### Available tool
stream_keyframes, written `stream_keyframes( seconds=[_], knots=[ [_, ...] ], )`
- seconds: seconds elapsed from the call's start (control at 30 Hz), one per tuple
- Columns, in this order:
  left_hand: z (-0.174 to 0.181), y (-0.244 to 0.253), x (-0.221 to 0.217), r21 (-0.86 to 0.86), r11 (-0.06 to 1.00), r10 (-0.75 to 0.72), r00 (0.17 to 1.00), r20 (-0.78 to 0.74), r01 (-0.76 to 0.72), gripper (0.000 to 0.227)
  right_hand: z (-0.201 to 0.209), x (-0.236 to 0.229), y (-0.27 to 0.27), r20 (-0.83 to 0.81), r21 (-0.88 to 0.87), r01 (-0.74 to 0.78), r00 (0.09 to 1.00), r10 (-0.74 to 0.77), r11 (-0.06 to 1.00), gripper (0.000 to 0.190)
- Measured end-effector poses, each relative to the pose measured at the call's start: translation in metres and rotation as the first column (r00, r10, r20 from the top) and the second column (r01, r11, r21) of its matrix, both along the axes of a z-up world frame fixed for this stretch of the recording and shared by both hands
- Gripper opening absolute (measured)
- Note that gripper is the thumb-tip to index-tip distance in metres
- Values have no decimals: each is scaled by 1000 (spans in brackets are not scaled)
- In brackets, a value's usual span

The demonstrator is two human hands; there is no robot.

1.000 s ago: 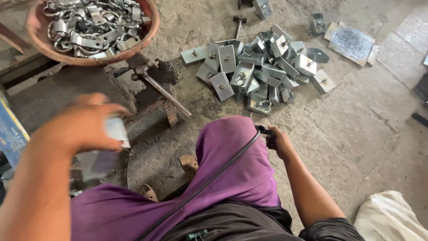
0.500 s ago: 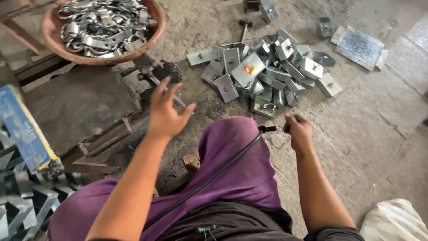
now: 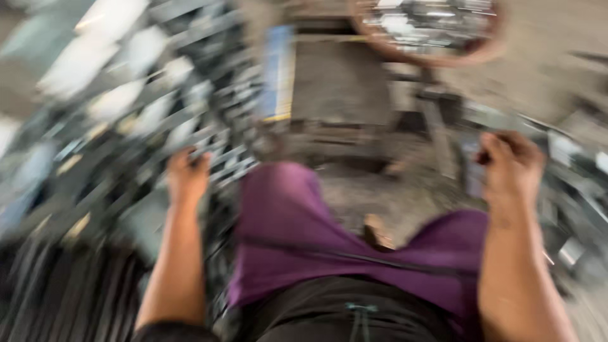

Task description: The person picks up metal parts from a bowl, positions them onto a metal plate, and uses a hammer to secure a ring before performing spot welds using an electrode holder.

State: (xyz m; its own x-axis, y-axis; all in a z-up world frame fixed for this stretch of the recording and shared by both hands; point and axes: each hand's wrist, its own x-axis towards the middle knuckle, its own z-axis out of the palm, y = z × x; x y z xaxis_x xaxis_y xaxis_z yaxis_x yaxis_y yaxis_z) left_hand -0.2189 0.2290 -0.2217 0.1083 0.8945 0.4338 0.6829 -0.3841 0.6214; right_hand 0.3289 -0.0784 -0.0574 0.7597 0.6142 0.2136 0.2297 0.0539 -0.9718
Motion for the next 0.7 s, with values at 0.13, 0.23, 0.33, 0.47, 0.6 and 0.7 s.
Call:
stream_keyframes(
  seconds=[0.13, 0.23, 0.33, 0.47, 0.6, 0.7],
  knots=[
    [-46, -27, -83, -167, 969, 203, 974, 100, -184, 30, -35, -20, 52, -33, -184, -167, 986, 164, 968, 7],
    [-73, -49, -122, -197, 923, 328, 943, -50, -331, 33, -113, 7, 95, 1, -61, -426, 905, 426, 903, 8],
    [-81, -77, -139, -387, 793, 437, 882, -177, -471, 34, -169, 23, 112, -13, -81, -552, 833, 553, 830, 9],
    [-82, -94, -136, -548, 621, 505, 821, -266, -560, 44, -182, 17, 120, -33, -115, -586, 809, 587, 802, 10],
    [-122, -76, -132, -513, 665, 395, 838, -377, -543, 42, -163, -4, 122, 40, -133, -558, 823, 567, 819, 9],
    [-137, -57, -129, -383, 762, 369, 835, -408, -523, 30, -131, -30, 118, -42, -31, -588, 809, 586, 809, 7]
  ],
)
